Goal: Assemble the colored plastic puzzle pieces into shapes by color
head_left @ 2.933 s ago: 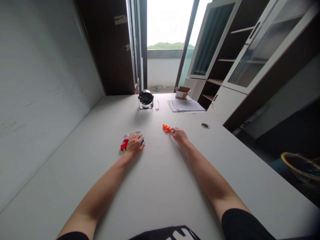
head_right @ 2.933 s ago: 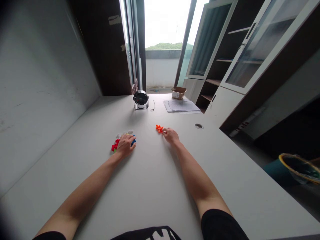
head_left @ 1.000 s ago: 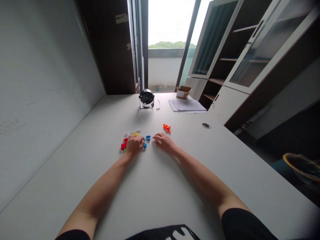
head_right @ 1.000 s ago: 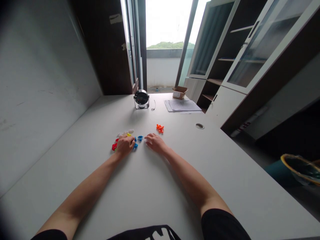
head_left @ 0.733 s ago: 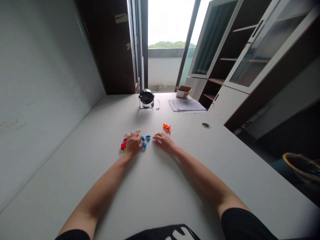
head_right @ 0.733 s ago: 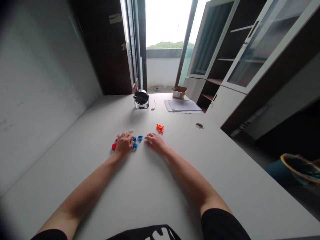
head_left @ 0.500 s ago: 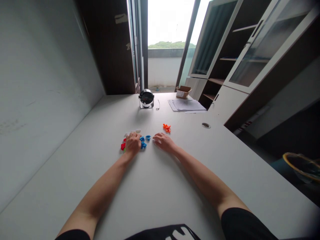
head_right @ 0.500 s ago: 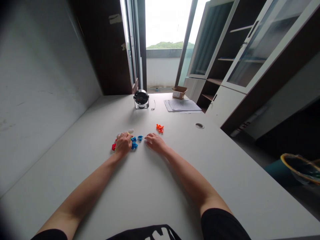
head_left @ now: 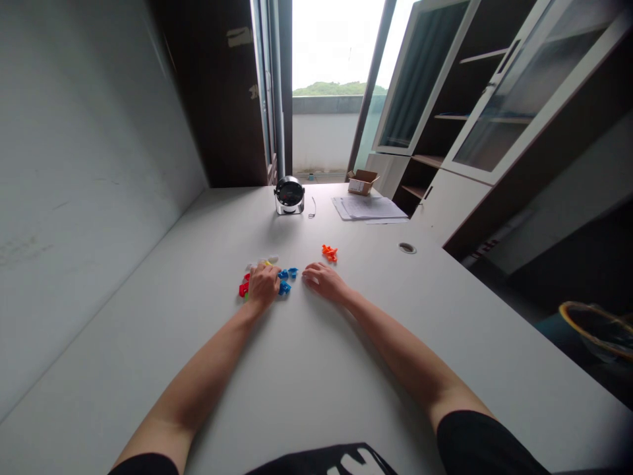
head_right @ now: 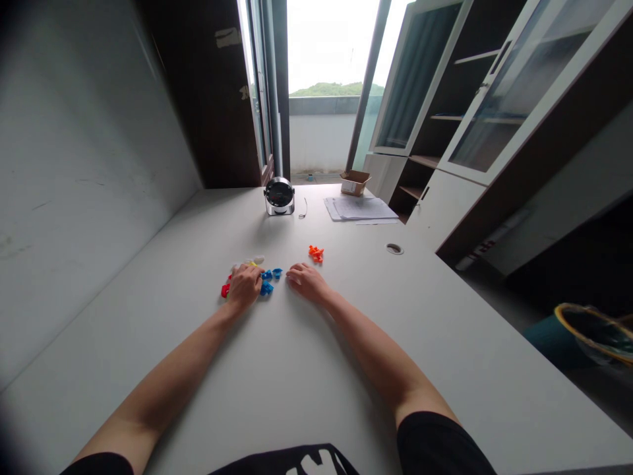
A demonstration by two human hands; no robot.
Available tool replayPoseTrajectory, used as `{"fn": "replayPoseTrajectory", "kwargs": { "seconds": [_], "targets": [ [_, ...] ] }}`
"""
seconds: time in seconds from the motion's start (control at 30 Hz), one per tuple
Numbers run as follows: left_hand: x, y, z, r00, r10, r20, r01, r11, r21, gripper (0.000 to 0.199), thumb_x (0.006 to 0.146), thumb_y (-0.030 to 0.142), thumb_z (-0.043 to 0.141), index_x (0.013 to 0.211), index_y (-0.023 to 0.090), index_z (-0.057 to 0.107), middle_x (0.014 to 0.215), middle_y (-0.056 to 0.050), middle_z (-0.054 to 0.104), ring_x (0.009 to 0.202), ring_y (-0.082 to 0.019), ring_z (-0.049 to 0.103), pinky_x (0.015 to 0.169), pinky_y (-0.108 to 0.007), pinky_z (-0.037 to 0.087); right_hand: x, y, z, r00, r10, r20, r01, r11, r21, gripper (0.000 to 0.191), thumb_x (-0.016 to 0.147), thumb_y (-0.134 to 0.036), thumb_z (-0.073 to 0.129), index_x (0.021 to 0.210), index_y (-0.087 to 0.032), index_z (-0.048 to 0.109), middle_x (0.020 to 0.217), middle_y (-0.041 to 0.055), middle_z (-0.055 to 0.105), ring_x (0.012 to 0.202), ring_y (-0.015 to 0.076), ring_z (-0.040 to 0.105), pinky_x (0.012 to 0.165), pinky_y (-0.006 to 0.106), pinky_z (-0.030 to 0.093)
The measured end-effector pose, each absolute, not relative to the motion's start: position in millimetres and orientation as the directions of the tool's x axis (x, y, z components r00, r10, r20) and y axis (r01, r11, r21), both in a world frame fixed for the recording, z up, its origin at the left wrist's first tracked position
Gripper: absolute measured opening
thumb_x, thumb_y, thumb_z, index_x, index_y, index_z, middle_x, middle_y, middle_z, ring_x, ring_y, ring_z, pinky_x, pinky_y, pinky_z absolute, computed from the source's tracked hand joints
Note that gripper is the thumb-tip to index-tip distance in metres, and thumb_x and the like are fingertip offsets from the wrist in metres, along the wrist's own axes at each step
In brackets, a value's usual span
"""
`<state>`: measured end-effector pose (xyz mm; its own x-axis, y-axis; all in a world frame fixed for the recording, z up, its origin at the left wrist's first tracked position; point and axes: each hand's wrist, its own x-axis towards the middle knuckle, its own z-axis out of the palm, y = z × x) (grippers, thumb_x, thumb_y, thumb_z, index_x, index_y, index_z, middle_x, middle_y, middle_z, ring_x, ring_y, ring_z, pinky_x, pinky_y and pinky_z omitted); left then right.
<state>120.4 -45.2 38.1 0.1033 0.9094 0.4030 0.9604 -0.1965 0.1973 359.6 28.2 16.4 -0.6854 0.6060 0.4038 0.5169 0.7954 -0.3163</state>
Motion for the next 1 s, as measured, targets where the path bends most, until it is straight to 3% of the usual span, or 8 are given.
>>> {"fn": "replayPoseTrajectory", "kwargs": {
  "seconds": [0.2, 0.6, 1.0],
  "targets": [
    [123.4, -46.3, 39.7, 0.151, 0.918, 0.366, 0.925, -0.262, 0.275, 0.027, 0.093, 0.021, 0.049, 0.108, 0.03, 0.07, 0.106, -0.005, 0.072, 0.113, -0.028, 0.054, 0.104, -0.046, 0.035, 359.4, 30.6, 11.7, -0.678, 0.611, 0.409, 0.522, 0.792, -0.316, 0.024, 0.091, -0.02, 0.063, 0.113, -0.027, 0.071, 0.114, 0.0069, 0.068, 0.107, 0.0211, 0.06, 0.093, 0.034, 0.049],
    [123.0, -44.4, 36.7, 0.158, 0.913, 0.377, 0.924, -0.272, 0.27, 0.031, 0.09, 0.019, 0.051, 0.115, 0.027, 0.067, 0.114, -0.007, 0.069, 0.117, -0.028, 0.053, 0.106, -0.046, 0.035, 360.3, 32.7, 9.2, -0.682, 0.614, 0.397, 0.533, 0.789, -0.304, 0.027, 0.093, -0.023, 0.061, 0.118, -0.026, 0.069, 0.117, 0.007, 0.067, 0.109, 0.0219, 0.06, 0.096, 0.036, 0.049],
    [122.7, -40.5, 35.4, 0.259, 0.882, 0.393, 0.88, -0.383, 0.281, 0.033, 0.093, 0.018, 0.047, 0.116, 0.028, 0.068, 0.113, -0.005, 0.071, 0.118, -0.026, 0.057, 0.108, -0.044, 0.039, 353.8, 26.8, 7.9, -0.723, 0.568, 0.392, 0.504, 0.823, -0.263, 0.05, 0.097, -0.023, 0.055, 0.146, -0.032, 0.047, 0.151, 0.005, 0.048, 0.139, 0.0252, 0.044, 0.111, 0.047, 0.043]
  ]
}}
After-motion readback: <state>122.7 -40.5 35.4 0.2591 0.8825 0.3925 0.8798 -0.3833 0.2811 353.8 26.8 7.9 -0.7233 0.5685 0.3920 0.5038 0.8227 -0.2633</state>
